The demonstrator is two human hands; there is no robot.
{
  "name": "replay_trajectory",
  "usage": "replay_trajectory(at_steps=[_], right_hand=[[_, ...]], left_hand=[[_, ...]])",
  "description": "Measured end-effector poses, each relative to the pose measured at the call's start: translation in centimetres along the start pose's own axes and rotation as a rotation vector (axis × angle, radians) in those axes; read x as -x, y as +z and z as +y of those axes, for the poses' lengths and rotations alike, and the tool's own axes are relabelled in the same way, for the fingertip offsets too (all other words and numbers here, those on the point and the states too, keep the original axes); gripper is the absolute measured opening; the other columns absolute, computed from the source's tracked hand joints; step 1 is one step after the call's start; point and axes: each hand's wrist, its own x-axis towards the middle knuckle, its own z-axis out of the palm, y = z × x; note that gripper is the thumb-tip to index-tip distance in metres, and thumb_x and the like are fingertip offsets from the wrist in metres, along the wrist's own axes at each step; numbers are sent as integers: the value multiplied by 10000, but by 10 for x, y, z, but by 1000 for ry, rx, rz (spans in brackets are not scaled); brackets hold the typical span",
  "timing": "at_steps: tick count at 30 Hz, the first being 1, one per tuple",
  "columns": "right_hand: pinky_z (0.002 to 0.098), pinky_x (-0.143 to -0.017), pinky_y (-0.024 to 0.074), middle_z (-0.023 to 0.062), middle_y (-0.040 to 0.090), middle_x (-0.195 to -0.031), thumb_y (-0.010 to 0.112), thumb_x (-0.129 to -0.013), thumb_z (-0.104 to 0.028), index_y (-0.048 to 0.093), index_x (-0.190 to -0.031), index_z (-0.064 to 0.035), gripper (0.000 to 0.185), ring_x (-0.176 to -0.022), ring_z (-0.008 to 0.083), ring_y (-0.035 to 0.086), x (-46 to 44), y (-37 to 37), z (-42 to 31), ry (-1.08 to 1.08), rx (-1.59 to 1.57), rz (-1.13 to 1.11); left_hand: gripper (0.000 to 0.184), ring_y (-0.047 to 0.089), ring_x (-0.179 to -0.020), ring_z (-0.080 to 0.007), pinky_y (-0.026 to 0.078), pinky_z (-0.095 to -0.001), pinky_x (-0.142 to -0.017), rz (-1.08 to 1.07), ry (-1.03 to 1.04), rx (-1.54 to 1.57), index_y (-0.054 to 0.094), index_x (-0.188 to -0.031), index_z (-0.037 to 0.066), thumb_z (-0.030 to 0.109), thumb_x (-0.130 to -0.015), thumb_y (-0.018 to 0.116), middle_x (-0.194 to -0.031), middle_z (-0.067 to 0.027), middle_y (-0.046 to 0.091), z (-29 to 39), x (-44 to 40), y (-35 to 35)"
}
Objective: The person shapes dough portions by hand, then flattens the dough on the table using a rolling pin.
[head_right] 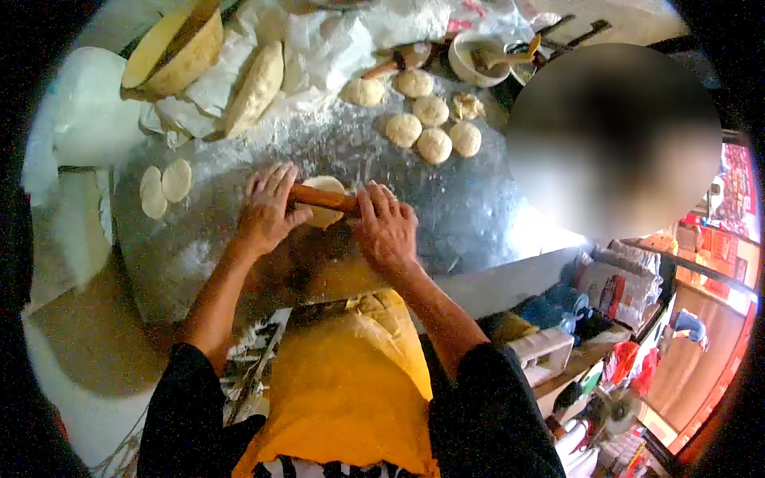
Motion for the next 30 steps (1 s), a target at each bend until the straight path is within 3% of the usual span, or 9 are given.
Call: replay_trajectory(at_steps=[3, 7, 11, 14, 17, 21, 23, 27, 30], right_hand=[[555, -1251, 272, 205, 401, -1675, 657, -981, -403, 357, -1638, -9, 823, -1555, 357, 370, 26, 43, -3, -72, 110, 135], [533, -1204, 335, 168, 502, -1574, 672, -955, -309, 494, -1544, -77, 657, -1452, 357, 469, -2, 18, 11, -86, 6, 75], [513, -1107, 417, 117, 595, -1438, 692, -904, -189, 613, -1398, -125, 504, -1327, 344, 550, 6, 7, 14, -131, -83, 69], [510, -1098, 432, 112, 597, -1440, 738, -859, -184, 626, -1384, -117, 541, -1322, 343, 555, 62, 19, 9, -226, -65, 119], [500, -1104, 430, 115, 596, -1445, 753, -847, -198, 628, -1386, -123, 558, -1308, 348, 568, 93, 19, -3, -120, -78, 51], [516, -1109, 417, 105, 590, -1450, 730, -872, -213, 620, -1394, -130, 540, -1322, 332, 560, 47, -22, -24, -51, -97, -37], [522, -1100, 413, 91, 579, -1465, 676, -921, -238, 588, -1425, -107, 528, -1348, 305, 544, 21, 2, -28, -36, 32, 52], [487, -1070, 436, 84, 572, -1492, 608, -961, -247, 555, -1473, -95, 536, -1363, 270, 537, 27, 50, -32, -22, 153, 116], [467, -959, 471, 87, 645, -1159, 645, -897, -217, 627, -1227, -129, 342, -1121, 269, 617, 25, 39, -17, -47, 78, 51]], left_hand=[[1248, 261, -1609, -386, 146, -652, -1289, -21, 26, -394, 246, -1670, -20, 855, -849, 589, -1730, -190, 298, -1, 58, 29], [946, 303, -1595, -378, 138, -661, -1280, -15, -54, -237, 349, -1665, 90, 683, -976, 613, -1698, -159, 382, -3, 40, 25], [506, 592, -1354, -384, 455, -513, -1142, -62, -165, 251, 617, -1450, 93, 294, -995, 710, -1437, -190, 633, -11, -38, 19], [316, 707, -1014, -363, 567, -451, -895, 17, 129, 40, 665, -1234, 43, 147, -949, 753, -1085, -180, 707, -13, -37, 26], [277, 583, -687, -205, 507, -397, -680, -27, -292, 278, 537, -1000, 43, 143, -946, 790, -779, -57, 595, -35, 22, 50], [406, 667, -938, -239, 529, -434, -837, 37, -379, 393, 597, -1202, 59, 268, -940, 828, -983, -104, 676, -20, 37, 21], [730, 586, -1328, -351, 448, -530, -1084, 171, 177, -188, 541, -1456, 80, 322, -862, 889, -1391, -184, 629, 5, 19, -8], [1288, 332, -1563, -428, 277, -614, -1231, 7, 138, -263, 281, -1652, 90, 357, -619, 1005, -1682, -180, 379, -11, 63, 26], [780, 365, -1547, -415, 264, -584, -1263, -108, 86, -272, 406, -1609, 58, 232, -941, 769, -1662, -212, 419, 7, 45, 5]])
